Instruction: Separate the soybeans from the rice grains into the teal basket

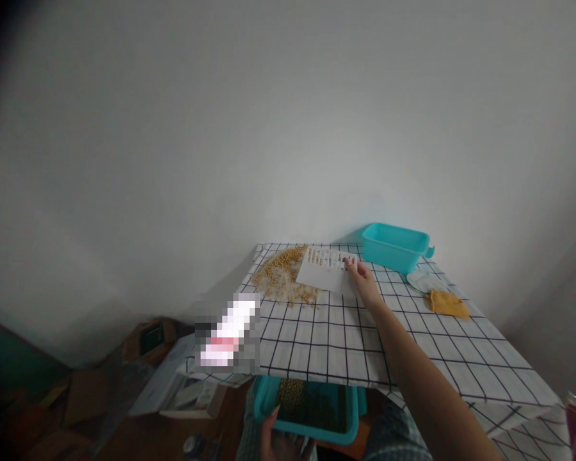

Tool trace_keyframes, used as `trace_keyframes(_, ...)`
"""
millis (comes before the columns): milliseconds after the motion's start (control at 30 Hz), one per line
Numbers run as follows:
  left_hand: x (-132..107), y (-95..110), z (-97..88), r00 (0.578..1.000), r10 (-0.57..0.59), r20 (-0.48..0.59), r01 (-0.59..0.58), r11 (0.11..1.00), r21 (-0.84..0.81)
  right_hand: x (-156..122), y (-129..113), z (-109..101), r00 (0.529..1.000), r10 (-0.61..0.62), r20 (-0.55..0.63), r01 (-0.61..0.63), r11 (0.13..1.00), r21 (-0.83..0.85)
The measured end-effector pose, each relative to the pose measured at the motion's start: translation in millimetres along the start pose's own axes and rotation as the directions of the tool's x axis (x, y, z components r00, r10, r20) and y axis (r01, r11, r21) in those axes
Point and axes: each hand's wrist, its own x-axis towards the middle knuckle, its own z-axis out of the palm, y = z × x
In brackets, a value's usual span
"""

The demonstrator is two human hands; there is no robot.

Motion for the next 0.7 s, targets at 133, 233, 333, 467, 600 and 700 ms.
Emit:
trace_keyframes(133, -2.0, 0.4, 1.0, 1.0, 0.01, -0.005, -0.01, 1.0, -0.001, -0.9, 0.9, 0.9, 1.0, -0.004, 0.029, 0.004, 1.0, -0.02)
trace_keyframes(233, -3.0, 0.7, 2.5, 1.0, 0.004, 0.0, -0.004, 1.0, -0.002, -1.2, 0.7, 0.6, 0.999, 0.016, 0.029, -0.015, 1.0, -0.007)
trace_keyframes(333, -6.0, 1.4, 5.0, 1.0, -0.003, 0.012, 0.003, 1.0, -0.006, -1.9, -0.1, -0.3, 0.999, 0.024, 0.036, -0.024, 1.0, -0.007)
trace_keyframes(467, -10.8, 2.6, 7.6, 1.0, -0.008, 0.008, 0.008, 1.0, -0.006, -6.0, -3.2, 0.3, 0.998, 0.006, 0.069, -0.004, 1.0, -0.029)
trace_keyframes(600, -10.4, 2.5, 6.9, 1.0, -0.017, 0.013, 0.017, 1.0, -0.011, -10.7, -8.3, 1.9, 0.991, 0.05, 0.126, -0.053, 0.998, 0.019)
trace_keyframes(700, -8.1, 1.8, 5.8, 1.0, -0.014, 0.005, 0.014, 1.0, 0.005, -10.5, -10.1, 0.9, 0.997, 0.055, 0.058, -0.057, 0.998, 0.037)
